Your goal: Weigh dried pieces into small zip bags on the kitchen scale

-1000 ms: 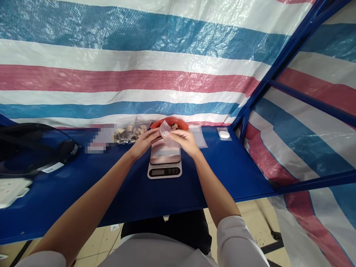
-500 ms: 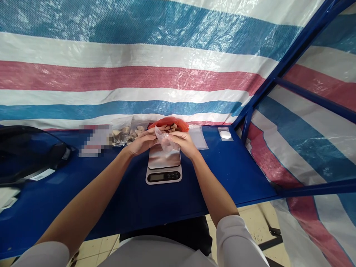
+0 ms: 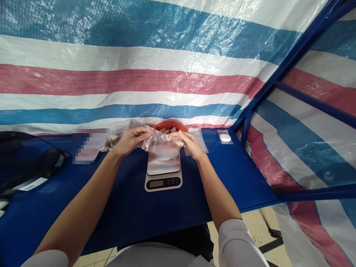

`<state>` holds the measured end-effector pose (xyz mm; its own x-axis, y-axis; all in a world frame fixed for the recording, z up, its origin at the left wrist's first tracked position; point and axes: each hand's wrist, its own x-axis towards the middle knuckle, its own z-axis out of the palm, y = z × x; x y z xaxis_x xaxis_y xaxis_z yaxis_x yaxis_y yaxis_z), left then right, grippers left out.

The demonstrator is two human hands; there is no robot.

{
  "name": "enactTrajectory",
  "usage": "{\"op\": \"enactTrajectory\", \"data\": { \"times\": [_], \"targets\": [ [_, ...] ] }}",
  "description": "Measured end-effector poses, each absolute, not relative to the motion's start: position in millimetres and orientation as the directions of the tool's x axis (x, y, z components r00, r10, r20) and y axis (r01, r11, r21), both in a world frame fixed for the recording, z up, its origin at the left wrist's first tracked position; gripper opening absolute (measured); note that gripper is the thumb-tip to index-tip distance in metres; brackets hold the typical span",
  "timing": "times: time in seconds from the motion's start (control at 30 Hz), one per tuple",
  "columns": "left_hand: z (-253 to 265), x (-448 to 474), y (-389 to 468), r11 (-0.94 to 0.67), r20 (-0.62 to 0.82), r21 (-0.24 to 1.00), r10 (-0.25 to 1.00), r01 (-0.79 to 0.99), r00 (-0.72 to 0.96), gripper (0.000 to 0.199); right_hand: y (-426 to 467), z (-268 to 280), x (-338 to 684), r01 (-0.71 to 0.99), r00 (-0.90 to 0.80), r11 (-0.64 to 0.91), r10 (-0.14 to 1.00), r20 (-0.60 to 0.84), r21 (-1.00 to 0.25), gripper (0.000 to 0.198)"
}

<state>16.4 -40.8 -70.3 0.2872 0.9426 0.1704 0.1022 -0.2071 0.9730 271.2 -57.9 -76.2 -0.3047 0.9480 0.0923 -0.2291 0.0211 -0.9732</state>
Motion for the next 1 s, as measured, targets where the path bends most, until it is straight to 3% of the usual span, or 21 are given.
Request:
{"op": "enactTrajectory", "data": {
  "times": [0.1,0.23,0.33,0.43,0.63,0.77,1.0],
  "targets": [
    [-57.1,7.1,-40.4,-0.242,0.156,0.942,0.929,0.232,0.336,0.041,-53.8,-63.2,266.2,-0.113,-0.392,0.067,0.914,0.107,-0.991,0.045],
    [-48.5,5.3,-40.7,-0.289,0.135,0.885,0.909,0.365,0.393,0.039,-45.1,-55.4,245.6,0.055,-0.381,0.239,0.902,0.201,-0.969,0.038],
    [-50.1,6.1,-39.7,-0.303,0.120,0.866,0.898,0.398,0.424,0.037,-37.6,-58.0,232.6,0.108,-0.413,0.329,0.873,0.259,-0.938,0.032],
    [-53.9,3.7,-38.8,-0.259,0.089,0.889,0.906,0.377,0.413,0.036,-31.7,-63.7,229.3,0.153,-0.446,0.325,0.866,0.228,-0.933,0.026],
    [-58.4,-1.3,-39.9,-0.028,-0.083,0.961,0.920,0.276,0.384,0.046,-25.0,-70.8,235.8,0.016,-0.315,0.166,0.937,0.152,-0.986,0.029],
    [-63.9,2.2,-37.3,0.013,-0.060,0.985,0.960,0.174,0.273,0.044,-20.7,-73.7,237.6,-0.044,-0.299,0.122,0.945,0.130,-0.992,0.028],
    [-63.6,3.2,-34.6,-0.036,-0.041,0.969,0.953,0.246,0.301,0.047,-19.7,-76.4,242.2,0.059,-0.384,0.320,0.881,0.275,-0.945,0.034]
  ]
}}
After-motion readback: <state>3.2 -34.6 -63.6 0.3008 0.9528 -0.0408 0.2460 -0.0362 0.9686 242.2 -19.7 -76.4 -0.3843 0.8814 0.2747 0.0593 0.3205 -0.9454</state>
